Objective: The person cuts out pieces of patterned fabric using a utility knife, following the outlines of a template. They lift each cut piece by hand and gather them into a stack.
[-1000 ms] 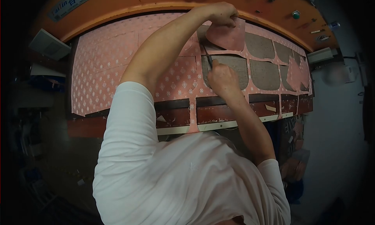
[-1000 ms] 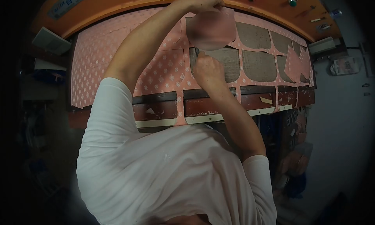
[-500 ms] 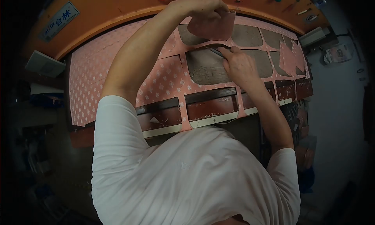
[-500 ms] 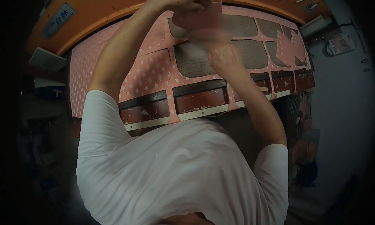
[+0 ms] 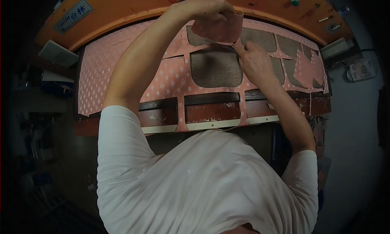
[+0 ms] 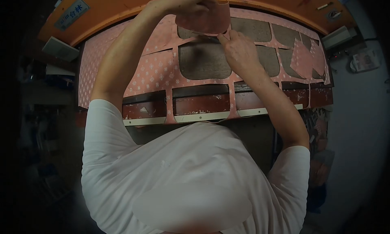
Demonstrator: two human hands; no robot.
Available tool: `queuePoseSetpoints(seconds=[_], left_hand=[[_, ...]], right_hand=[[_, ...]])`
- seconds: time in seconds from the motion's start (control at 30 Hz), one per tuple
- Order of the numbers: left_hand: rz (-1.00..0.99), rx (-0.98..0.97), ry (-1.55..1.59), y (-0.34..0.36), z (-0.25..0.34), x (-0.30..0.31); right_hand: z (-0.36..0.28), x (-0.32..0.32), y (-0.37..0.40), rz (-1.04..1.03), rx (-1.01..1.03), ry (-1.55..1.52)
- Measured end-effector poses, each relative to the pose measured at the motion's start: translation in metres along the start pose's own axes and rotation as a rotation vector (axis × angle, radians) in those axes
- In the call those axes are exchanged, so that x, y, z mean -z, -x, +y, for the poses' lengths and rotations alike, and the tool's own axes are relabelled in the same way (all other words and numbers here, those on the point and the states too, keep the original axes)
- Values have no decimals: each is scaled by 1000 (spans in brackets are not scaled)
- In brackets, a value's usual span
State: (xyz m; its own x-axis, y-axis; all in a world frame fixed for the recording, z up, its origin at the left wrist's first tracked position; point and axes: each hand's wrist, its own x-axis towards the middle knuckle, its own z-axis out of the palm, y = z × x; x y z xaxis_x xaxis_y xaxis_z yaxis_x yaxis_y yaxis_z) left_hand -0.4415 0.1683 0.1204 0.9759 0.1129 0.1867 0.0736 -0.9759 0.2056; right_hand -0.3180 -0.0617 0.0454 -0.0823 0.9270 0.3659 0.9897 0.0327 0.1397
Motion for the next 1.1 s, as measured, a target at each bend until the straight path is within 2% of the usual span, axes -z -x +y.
queuePoseSetpoints(seconds=[0.37, 0.67, 1.1], left_hand=[[20, 16, 68, 0, 6, -3], [35, 26, 67, -3, 13, 3], [113, 48, 57, 3, 26, 9]], right_hand=[[29, -14, 15, -73, -35, 49], [33, -3, 17, -26, -9, 80], [54, -9, 31, -101, -88, 141]])
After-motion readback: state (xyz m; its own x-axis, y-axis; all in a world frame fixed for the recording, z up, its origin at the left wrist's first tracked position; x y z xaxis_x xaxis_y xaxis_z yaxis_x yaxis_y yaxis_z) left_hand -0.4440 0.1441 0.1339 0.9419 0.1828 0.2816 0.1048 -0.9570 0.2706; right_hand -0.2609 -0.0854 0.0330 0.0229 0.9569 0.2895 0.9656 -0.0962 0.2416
